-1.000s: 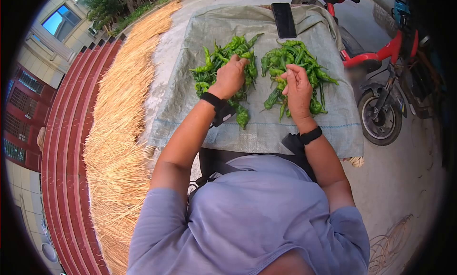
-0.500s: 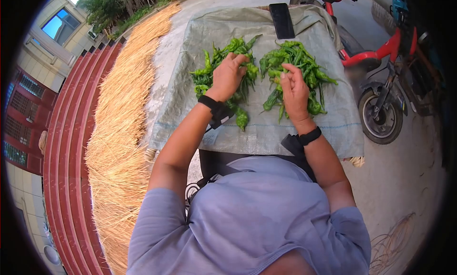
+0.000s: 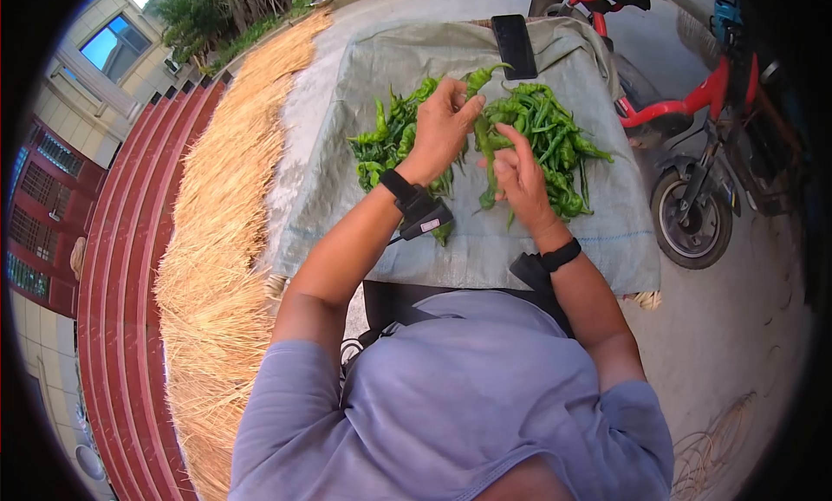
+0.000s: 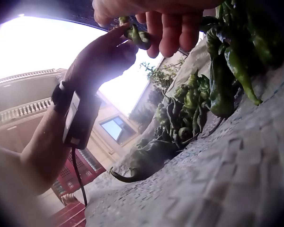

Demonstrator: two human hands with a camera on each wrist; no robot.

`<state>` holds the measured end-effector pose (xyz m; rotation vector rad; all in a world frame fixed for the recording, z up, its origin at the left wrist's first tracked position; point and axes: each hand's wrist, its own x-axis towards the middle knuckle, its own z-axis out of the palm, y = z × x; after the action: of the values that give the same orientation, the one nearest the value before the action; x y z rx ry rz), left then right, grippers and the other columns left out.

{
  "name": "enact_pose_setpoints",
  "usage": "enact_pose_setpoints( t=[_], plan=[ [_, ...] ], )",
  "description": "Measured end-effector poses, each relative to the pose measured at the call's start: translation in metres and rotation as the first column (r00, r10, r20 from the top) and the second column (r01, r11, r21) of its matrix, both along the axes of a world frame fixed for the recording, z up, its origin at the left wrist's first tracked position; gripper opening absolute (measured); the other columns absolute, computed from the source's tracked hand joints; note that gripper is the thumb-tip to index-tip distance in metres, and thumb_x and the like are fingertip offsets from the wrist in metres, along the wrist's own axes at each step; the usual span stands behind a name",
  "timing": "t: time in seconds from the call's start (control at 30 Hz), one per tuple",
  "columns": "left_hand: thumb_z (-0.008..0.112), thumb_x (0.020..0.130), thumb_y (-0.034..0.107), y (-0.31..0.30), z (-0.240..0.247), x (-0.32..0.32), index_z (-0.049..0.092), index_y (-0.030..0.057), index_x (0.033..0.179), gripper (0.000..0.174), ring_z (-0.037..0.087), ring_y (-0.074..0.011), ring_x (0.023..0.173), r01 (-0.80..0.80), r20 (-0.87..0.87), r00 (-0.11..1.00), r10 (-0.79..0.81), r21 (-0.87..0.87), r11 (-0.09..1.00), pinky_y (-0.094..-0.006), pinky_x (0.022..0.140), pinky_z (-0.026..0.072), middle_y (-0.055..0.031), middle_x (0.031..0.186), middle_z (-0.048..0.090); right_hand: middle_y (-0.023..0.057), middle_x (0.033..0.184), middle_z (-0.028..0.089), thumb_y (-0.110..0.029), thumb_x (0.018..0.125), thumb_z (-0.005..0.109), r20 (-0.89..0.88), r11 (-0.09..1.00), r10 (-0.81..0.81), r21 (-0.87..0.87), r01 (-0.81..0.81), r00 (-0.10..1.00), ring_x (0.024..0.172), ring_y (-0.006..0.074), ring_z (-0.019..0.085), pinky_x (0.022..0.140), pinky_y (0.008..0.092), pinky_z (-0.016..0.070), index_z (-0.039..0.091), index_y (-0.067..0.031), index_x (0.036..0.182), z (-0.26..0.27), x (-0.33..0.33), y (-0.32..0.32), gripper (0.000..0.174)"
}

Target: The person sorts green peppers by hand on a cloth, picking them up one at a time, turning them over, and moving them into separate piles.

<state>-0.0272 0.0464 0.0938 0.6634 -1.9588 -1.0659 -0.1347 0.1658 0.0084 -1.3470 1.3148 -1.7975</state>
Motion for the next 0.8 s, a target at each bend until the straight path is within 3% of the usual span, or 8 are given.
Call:
enact_pose_setpoints(
  t=[0.13,0.2,0.27,0.5,0.6,0.63,0.7,0.8],
  plan=[
    [0.059,0.098,0.038,-0.025,-0.018,-0.008,0.052,0.0007,0.107,0.039,0.064,-0.0142,0.072,0.103,-0.1,0.993,-0.069,0.392,0.914,-0.0248,0.057,0.0512,-0.0067,0.093,0.058,0.009,0.097,0.066,-0.017,0.094,0.062,-0.069,0.977,-0.211,0.015,0.213,0.975,0.061,0.0109,0.059,0.052,0.0256,0.0489,0.053,-0.008,0.129,0.002,-0.001,-0.002,0.038],
    [0.058,0.098,0.039,-0.036,-0.031,-0.009,0.052,-0.0002,0.108,0.041,0.065,-0.0147,0.073,0.05,0.118,0.988,-0.097,0.352,0.935,-0.0258,0.058,0.0515,-0.008,0.096,0.059,0.0072,0.095,0.064,-0.015,0.095,0.06,-0.078,0.921,-0.387,-0.082,0.381,0.919,0.061,0.0104,0.058,0.05,0.0251,0.0478,0.061,-0.0066,0.116,-0.009,-0.005,-0.011,0.022],
    [0.055,0.098,0.045,-0.058,-0.055,-0.01,0.052,-0.0018,0.111,0.049,0.065,-0.0158,0.074,0.064,0.385,0.91,-0.155,0.239,0.969,-0.0277,0.058,0.052,-0.0108,0.104,0.059,0.0062,0.094,0.063,-0.013,0.096,0.059,-0.04,0.928,-0.37,-0.07,0.367,0.928,0.061,0.0102,0.058,0.05,0.025,0.0475,0.062,-0.0058,0.113,0.002,-0.005,-0.005,0.019],
    [0.051,0.096,0.055,-0.048,-0.062,-0.01,0.049,-0.0046,0.131,0.069,0.064,-0.0177,0.083,0.127,0.217,0.95,-0.224,0.385,0.914,-0.0292,0.065,0.0531,-0.0135,0.111,0.06,0.0046,0.095,0.064,-0.015,0.099,0.056,0.146,0.926,-0.361,-0.058,0.372,0.921,0.058,0.0075,0.056,0.051,0.0223,0.0455,0.062,-0.0029,0.114,0.003,-0.009,-0.005,0.02],
    [0.059,0.094,0.046,-0.053,-0.062,-0.013,0.052,-0.0014,0.132,0.061,0.065,-0.0222,0.088,0.212,0.404,0.857,-0.321,0.291,0.933,-0.0352,0.073,0.0543,-0.0168,0.119,0.056,0.0064,0.103,0.064,-0.018,0.101,0.053,0.222,0.928,-0.339,-0.079,0.364,0.914,0.059,0.0078,0.058,0.051,0.0219,0.0461,0.056,-0.0029,0.124,-0.003,-0.016,-0.007,0.029],
    [0.06,0.092,0.04,-0.062,-0.075,-0.011,0.053,0.0002,0.131,0.056,0.065,-0.0248,0.089,0.233,0.508,0.831,-0.225,0.05,0.971,-0.0375,0.075,0.054,-0.0183,0.12,0.054,0.0073,0.107,0.064,-0.02,0.101,0.052,0.237,0.93,-0.329,-0.088,0.357,0.914,0.06,0.0081,0.058,0.052,0.0218,0.0465,0.054,-0.0031,0.129,-0.002,-0.017,-0.007,0.033],
    [0.063,0.089,0.03,-0.085,-0.111,-0.007,0.056,0.0032,0.129,0.048,0.065,-0.0302,0.092,0.299,0.622,0.782,0.031,-0.419,0.857,-0.042,0.08,0.0534,-0.0212,0.123,0.051,0.0094,0.117,0.061,-0.023,0.102,0.051,0.213,0.935,-0.316,-0.095,0.341,0.925,0.061,0.0093,0.06,0.051,0.0221,0.0471,0.043,-0.005,0.139,0.005,-0.013,-0.006,0.042],
    [0.059,0.085,0.017,-0.089,-0.123,-0.011,0.058,0.0077,0.125,0.04,0.064,-0.0375,0.096,0.336,0.768,0.627,0.131,-0.418,0.844,-0.0476,0.083,0.0513,-0.0239,0.123,0.046,0.0116,0.127,0.055,-0.026,0.102,0.05,0.183,0.951,-0.292,-0.049,0.306,0.939,0.063,0.0107,0.061,0.051,0.0228,0.0479,0.03,-0.0074,0.149,0.004,-0.011,-0.008,0.054]
  ],
)
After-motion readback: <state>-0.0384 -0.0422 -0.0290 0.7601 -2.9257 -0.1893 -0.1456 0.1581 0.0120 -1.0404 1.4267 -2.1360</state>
